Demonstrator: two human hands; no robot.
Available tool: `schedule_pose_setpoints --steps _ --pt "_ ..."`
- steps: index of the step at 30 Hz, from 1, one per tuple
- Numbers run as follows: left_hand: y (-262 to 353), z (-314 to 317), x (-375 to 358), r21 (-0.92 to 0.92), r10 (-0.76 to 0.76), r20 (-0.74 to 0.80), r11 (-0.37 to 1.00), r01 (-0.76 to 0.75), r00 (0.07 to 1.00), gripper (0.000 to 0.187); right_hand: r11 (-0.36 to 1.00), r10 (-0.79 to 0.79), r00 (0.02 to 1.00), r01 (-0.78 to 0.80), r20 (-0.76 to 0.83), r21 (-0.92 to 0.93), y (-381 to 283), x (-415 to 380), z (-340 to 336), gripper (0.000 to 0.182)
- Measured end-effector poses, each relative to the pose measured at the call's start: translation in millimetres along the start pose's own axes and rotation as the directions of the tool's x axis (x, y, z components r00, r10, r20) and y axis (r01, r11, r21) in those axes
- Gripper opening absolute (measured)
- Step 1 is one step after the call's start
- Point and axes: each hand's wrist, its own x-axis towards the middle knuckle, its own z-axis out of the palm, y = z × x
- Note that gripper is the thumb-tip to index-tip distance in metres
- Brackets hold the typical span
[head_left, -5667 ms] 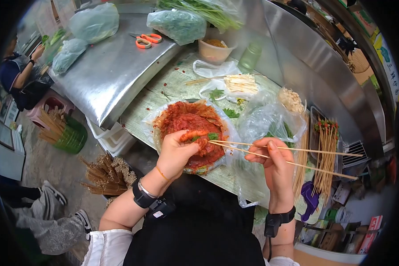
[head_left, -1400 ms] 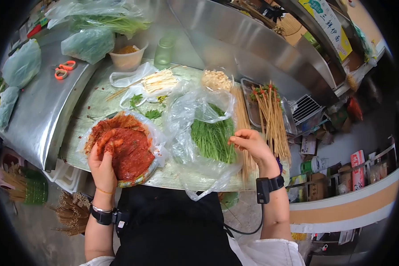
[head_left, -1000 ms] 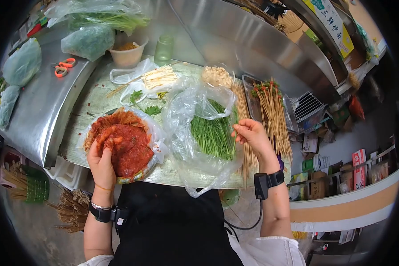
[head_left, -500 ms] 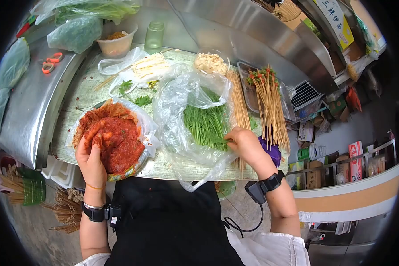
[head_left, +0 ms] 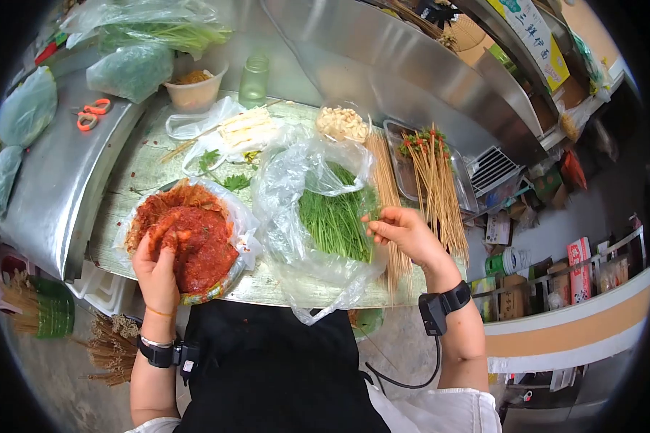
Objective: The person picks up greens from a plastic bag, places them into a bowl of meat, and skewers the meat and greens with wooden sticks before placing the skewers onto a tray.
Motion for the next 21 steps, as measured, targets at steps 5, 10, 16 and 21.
schedule_pose_setpoints --steps 5,10,16,21 --pt "3.4 0.5 -1.5 0.061 -0.015 -0.002 0.998 0.015 1.0 0.028 0.995 0.07 0.967 -0.084 0.244 0.048 -16.4 20.8 29.0 0.016" --pt "10.0 5.9 -1.5 0.026 -0.04 0.009 0.999 0.04 0.999 0.031 0.996 0.038 0.965 -0.056 0.258 0.062 -10.7 39.7 53.9 0.015" --pt "9.9 4.5 -2.1 0.021 -0.023 -0.006 1.0 0.023 1.0 0.028 0.986 0.072 0.959 -0.11 0.276 0.126 -8.4 51.2 69.7 0.025" --pt "13.8 5.1 -2.3 0.0 -0.042 0.025 0.999 0.042 0.999 0.033 0.989 0.117 0.952 -0.136 0.285 0.05 -28.2 47.1 77.6 0.021"
